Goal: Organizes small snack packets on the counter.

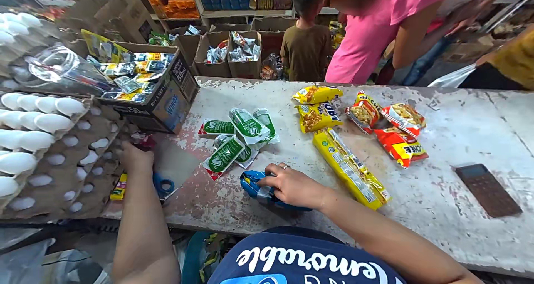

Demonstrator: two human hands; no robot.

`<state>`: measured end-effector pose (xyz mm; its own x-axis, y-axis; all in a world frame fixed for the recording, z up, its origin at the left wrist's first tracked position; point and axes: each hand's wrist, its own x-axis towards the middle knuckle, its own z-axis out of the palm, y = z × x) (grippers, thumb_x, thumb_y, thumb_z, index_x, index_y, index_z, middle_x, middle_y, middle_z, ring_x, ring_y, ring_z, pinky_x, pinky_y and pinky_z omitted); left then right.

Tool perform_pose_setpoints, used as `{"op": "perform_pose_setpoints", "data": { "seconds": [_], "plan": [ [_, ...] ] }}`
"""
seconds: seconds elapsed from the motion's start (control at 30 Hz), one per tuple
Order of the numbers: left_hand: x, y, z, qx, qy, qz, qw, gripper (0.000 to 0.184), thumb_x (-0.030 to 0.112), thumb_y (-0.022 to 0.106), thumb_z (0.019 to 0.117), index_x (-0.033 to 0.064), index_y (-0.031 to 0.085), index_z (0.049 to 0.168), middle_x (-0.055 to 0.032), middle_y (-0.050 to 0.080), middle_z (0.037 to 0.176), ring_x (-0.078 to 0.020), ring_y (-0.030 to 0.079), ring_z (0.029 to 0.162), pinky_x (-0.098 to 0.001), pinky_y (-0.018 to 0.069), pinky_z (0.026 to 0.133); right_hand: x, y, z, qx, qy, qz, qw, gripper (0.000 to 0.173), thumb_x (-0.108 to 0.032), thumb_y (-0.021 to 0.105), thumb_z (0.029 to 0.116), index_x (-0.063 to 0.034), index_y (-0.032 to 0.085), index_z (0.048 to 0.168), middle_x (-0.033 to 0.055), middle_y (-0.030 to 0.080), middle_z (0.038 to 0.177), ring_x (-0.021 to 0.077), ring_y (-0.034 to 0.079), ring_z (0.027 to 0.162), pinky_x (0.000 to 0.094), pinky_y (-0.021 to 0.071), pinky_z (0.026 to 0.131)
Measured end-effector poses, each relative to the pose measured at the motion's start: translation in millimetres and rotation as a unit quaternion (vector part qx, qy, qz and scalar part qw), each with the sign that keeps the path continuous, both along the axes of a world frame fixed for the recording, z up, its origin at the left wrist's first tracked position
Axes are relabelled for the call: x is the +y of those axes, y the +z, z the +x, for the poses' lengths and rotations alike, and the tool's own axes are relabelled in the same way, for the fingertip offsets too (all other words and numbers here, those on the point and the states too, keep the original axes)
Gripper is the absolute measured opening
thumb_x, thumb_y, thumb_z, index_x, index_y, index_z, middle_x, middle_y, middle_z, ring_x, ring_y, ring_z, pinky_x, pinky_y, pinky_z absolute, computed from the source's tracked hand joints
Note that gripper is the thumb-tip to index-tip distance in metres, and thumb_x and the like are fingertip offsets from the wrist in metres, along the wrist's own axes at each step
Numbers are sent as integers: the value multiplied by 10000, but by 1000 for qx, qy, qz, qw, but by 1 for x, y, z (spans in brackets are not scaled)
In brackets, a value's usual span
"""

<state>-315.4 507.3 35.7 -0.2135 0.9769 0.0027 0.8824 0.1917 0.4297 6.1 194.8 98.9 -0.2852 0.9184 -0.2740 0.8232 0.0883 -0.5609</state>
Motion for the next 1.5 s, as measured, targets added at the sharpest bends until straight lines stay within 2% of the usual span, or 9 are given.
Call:
{"op": "perform_pose_setpoints", "data": {
  "seconds": [0.1, 0.17, 0.33, 0.6, 0.73, 0.83, 0.93, 1.17, 1.5],
  "plan": [
    [-30, 29, 21, 12, -39, 39, 998, 723, 256, 716, 908, -31, 411, 1498, -402, 201, 1583, -586, 349, 1400, -658, 376, 1101, 12, 1, 7, 71, -21, -28, 997, 368, -32, 538, 972, -93, 660, 1314, 192, 579, 1350, 387, 545, 1239, 561, 445, 1016],
    [-79, 47, 48, -18, -169, 116, 979, 550, 247, 639, 975, -39, 506, 1425, -382, 332, 1525, -571, 391, 1371, -680, 366, 1090, 19, -2, 10, 108, -44, -38, 992, 314, -80, 585, 983, -46, 645, 1290, 197, 602, 1303, 362, 564, 1222, 546, 441, 1032],
    [-206, 3, 114, -109, -569, 256, 774, 293, 385, 655, 975, 128, 780, 1037, -83, 751, 1060, -286, 695, 1031, -522, 536, 910, 28, -11, 13, 90, -66, -51, 992, 346, -93, 627, 977, -21, 609, 1315, 214, 603, 1258, 334, 632, 1089, 502, 512, 952],
    [-242, -28, 112, -85, -595, 269, 752, 443, 615, 489, 1003, 225, 699, 991, -30, 670, 1318, -263, 595, 1178, -438, 431, 1001, 24, -18, 18, 71, -171, 15, 983, 292, -24, 627, 952, 17, 627, 1241, 208, 664, 1180, 338, 671, 1053, 522, 536, 924],
    [-241, -28, 105, -135, -586, 292, 743, 374, 481, 670, 961, 139, 672, 1111, -97, 677, 1244, -240, 619, 1168, -367, 485, 1018, 14, -23, 21, 116, -195, 129, 965, 222, -71, 705, 930, -7, 672, 1140, 186, 664, 1184, 342, 658, 1093, 535, 541, 938],
    [-236, -31, 103, -152, -581, 303, 740, 269, 348, 734, 943, 128, 683, 1089, -87, 686, 1130, -218, 623, 1144, -314, 491, 1020, 2, -14, 11, 119, -112, 130, 978, 165, -231, 736, 925, -88, 761, 1005, 138, 595, 1378, 360, 471, 1359, 578, 418, 1074],
    [-237, -30, 104, -123, -584, 317, 737, 178, 324, 709, 962, 186, 701, 1074, -42, 700, 1129, -213, 617, 1139, -332, 476, 1015, -1, 5, 5, 4, -50, 4, 999, 238, -258, 663, 984, -82, 754, 1117, 143, 439, 1571, 411, 283, 1501, 629, 312, 1134],
    [-266, -28, 130, -105, -602, 335, 717, 231, 341, 700, 944, 205, 676, 1129, -24, 680, 1074, -216, 603, 1039, -362, 450, 928, 12, 20, 2, -70, -67, -119, 988, 203, -166, 642, 975, -16, 736, 1076, 146, 543, 1402, 366, 534, 1231, 537, 472, 983],
    [-266, -32, 122, -154, -598, 312, 722, 94, 279, 658, 994, 195, 674, 1033, -14, 667, 1015, -167, 620, 1005, -302, 480, 918, 7, -13, 35, -71, -277, 89, 954, 204, -131, 672, 956, 20, 726, 1082, 211, 609, 1277, 405, 647, 1069, 571, 552, 862]
  ]
}}
